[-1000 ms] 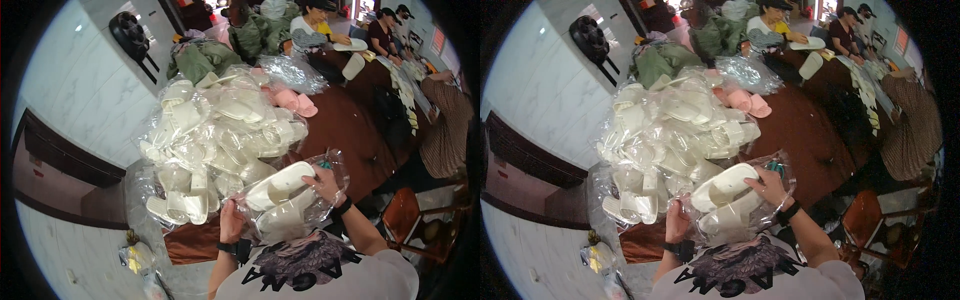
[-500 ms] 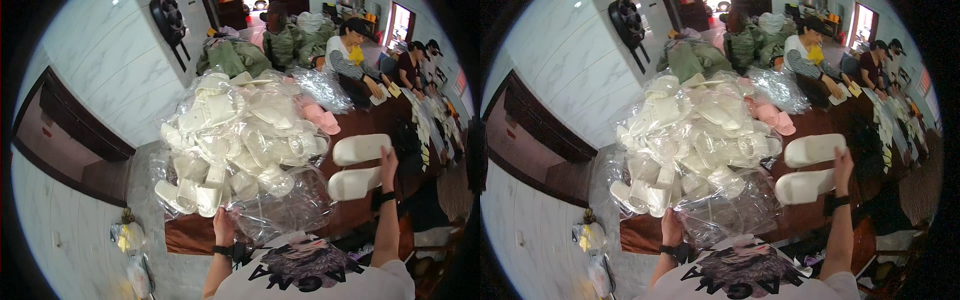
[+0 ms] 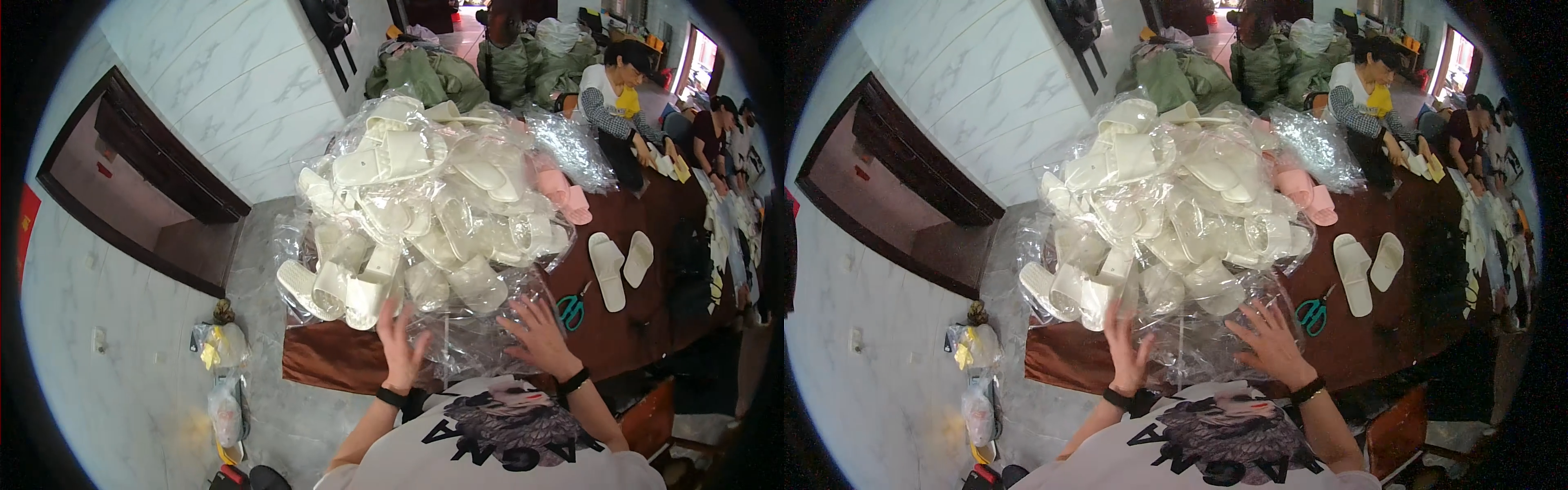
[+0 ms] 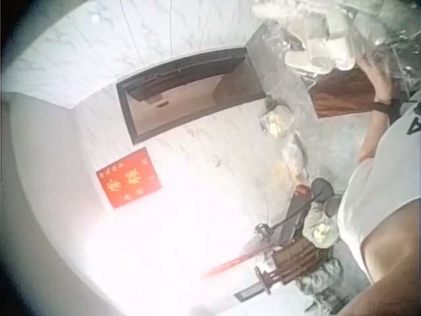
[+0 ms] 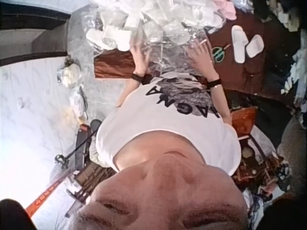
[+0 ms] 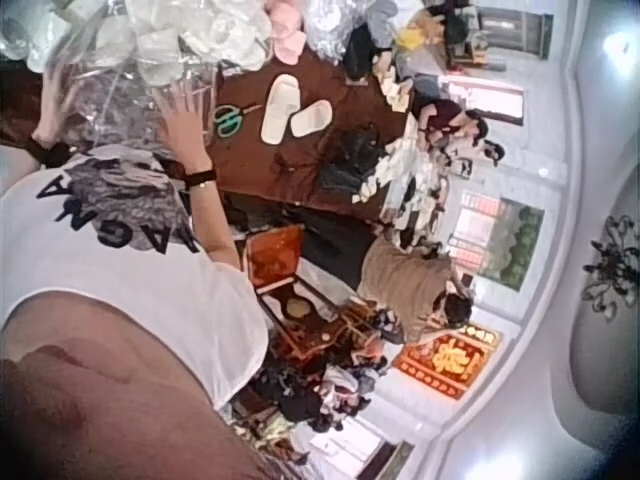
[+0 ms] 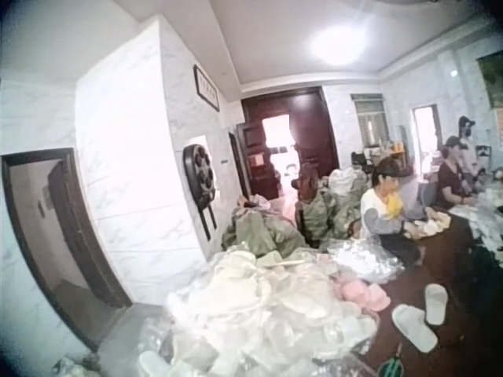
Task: Unpack plastic-wrapped slippers from large bags and organize them on a table for processing.
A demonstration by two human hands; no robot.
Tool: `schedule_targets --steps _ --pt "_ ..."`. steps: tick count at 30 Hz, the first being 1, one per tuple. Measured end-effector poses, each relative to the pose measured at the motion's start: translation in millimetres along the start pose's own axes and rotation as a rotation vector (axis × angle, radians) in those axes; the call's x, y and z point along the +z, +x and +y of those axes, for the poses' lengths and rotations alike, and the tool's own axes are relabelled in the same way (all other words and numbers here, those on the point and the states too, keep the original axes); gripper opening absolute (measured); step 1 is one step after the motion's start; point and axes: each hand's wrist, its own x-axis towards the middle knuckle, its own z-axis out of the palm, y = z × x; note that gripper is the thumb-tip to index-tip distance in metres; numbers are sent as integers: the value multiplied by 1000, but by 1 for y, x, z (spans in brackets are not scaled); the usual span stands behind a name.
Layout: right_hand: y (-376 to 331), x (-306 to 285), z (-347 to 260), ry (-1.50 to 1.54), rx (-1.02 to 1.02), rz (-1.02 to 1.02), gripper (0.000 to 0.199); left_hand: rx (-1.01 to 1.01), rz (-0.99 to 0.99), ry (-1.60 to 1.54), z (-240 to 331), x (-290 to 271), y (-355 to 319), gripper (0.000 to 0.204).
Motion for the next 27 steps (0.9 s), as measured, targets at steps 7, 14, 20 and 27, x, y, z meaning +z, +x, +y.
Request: schedule_targets --steps 7,14,20,27 --pt "-37 91 21 62 231 -355 73 473 -1041 517 -71 2 -54 82" --pt "-40 101 23 17 225 -335 70 -136 -726 -281 -26 -14 62 25" --pt "-44 99 23 34 238 -375 64 -345 236 -457 -42 -4 253 62" --pt "-48 111 15 97 235 -242 64 -331 68 -578 -68 1 349 41"
